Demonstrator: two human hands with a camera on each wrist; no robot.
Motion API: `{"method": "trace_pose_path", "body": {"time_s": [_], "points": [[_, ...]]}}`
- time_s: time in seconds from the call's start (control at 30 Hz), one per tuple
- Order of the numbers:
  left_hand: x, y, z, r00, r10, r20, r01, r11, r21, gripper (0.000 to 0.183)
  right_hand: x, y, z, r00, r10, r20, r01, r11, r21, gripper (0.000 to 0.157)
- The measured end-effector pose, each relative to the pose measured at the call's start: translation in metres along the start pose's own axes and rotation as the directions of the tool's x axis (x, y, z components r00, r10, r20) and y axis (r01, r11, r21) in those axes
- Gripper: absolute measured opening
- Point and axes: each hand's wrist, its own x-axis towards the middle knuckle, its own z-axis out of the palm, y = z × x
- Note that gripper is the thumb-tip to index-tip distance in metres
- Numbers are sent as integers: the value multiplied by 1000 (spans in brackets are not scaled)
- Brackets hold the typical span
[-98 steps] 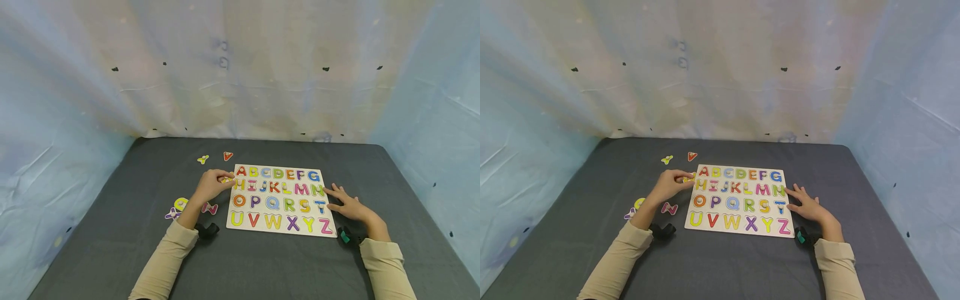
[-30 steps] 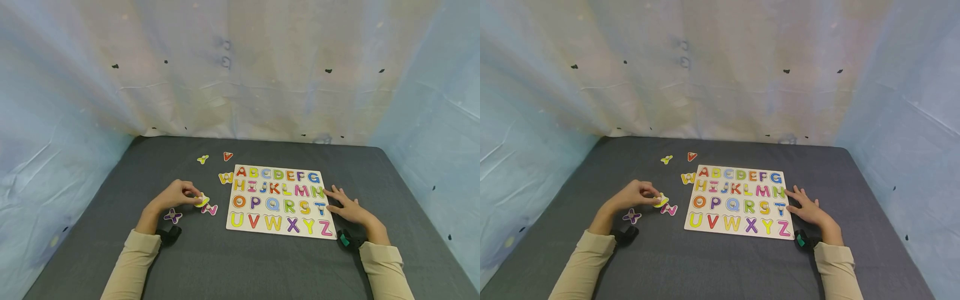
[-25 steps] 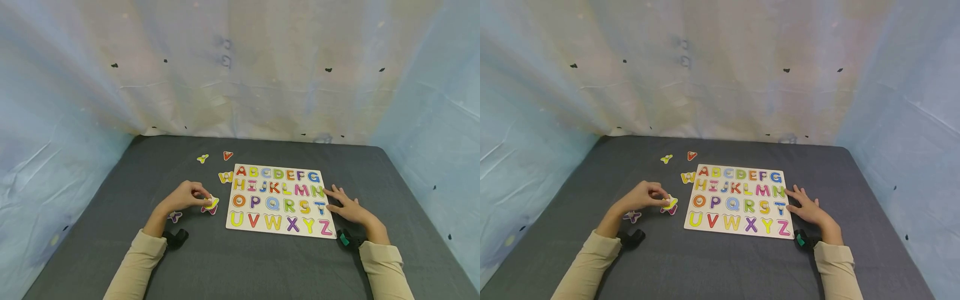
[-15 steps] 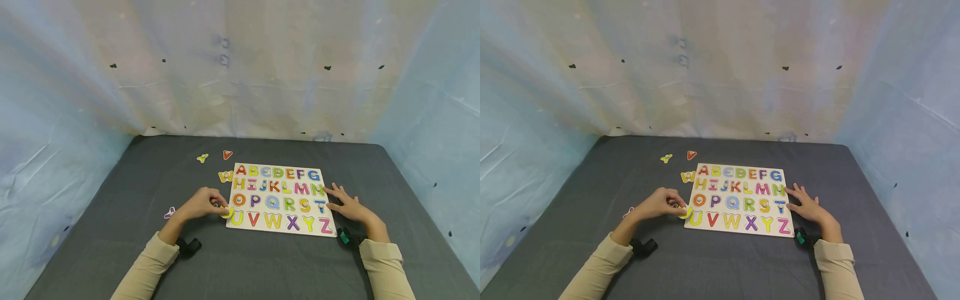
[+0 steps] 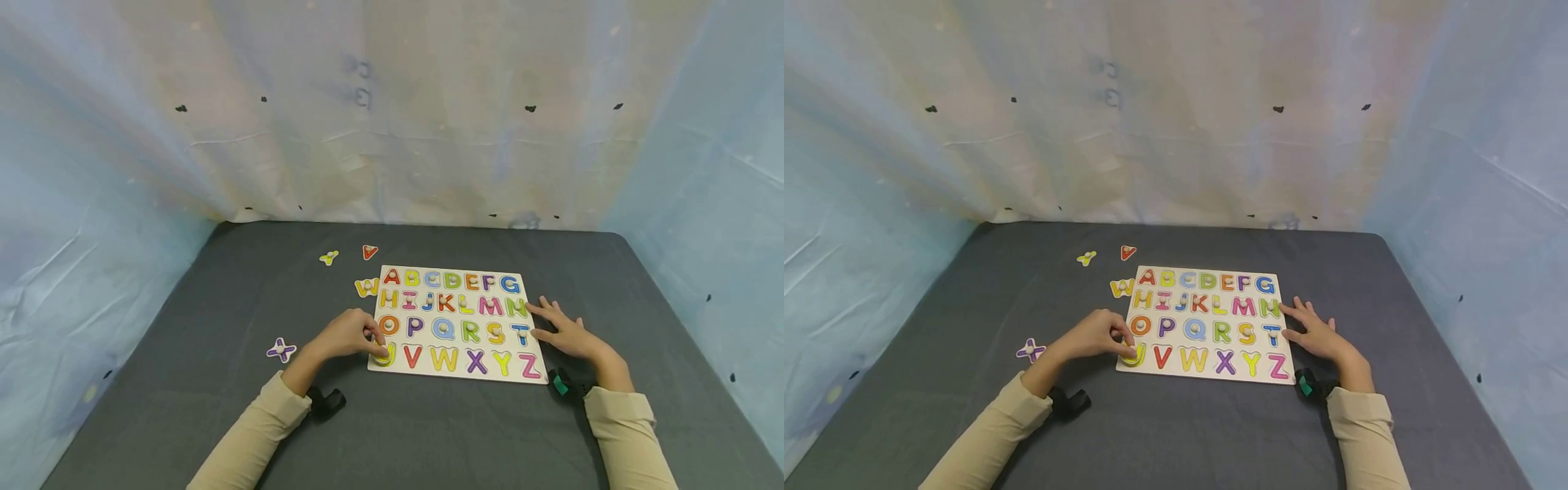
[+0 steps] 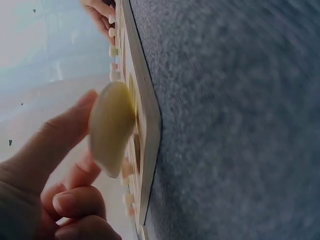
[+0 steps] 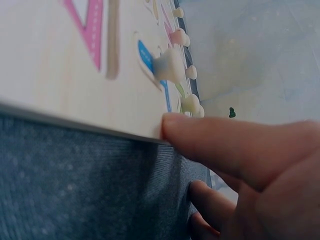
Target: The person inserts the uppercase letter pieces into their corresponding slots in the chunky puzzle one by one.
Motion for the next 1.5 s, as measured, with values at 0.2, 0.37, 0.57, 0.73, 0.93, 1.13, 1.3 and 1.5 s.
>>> {"method": "trace_pose_path", "body": {"time_s": [0.2,0.37,0.57,0.73,0.93,1.13,1.3,1.5], "points": [[2,-3,2,999,-4,32,4,1000,-2,17,1,-1,-1,1000,-1,3,1,1000,-3,73],[3,-5,3,998,-17,61,18,1000,-13,18,0,0,-1,1000,1,4,-1,1000,-9,72],[3,-5,2,996,-29,89,34,998,-51,18,0,0,0,1000,-3,0,3,1000,-7,72],[2,-9,-8,998,-38,48,42,996,-78,17,1,0,1,1000,-6,0,6,1000,-6,72],[12,-16,-30,993,-39,-115,29,996,-89,18,1,0,0,1000,2,0,-2,1000,-4,73],[36,-36,-56,951,-138,-276,101,984,-144,25,-1,1,2,1000,-5,-4,5,1000,8,73],[57,-52,-65,926,-178,-334,125,977,-174,28,0,3,4,1000,-16,-7,16,1000,11,72],[85,-58,-69,907,-229,-354,174,968,-181,29,1,2,2,1000,-11,-11,11,1000,0,72]]}}
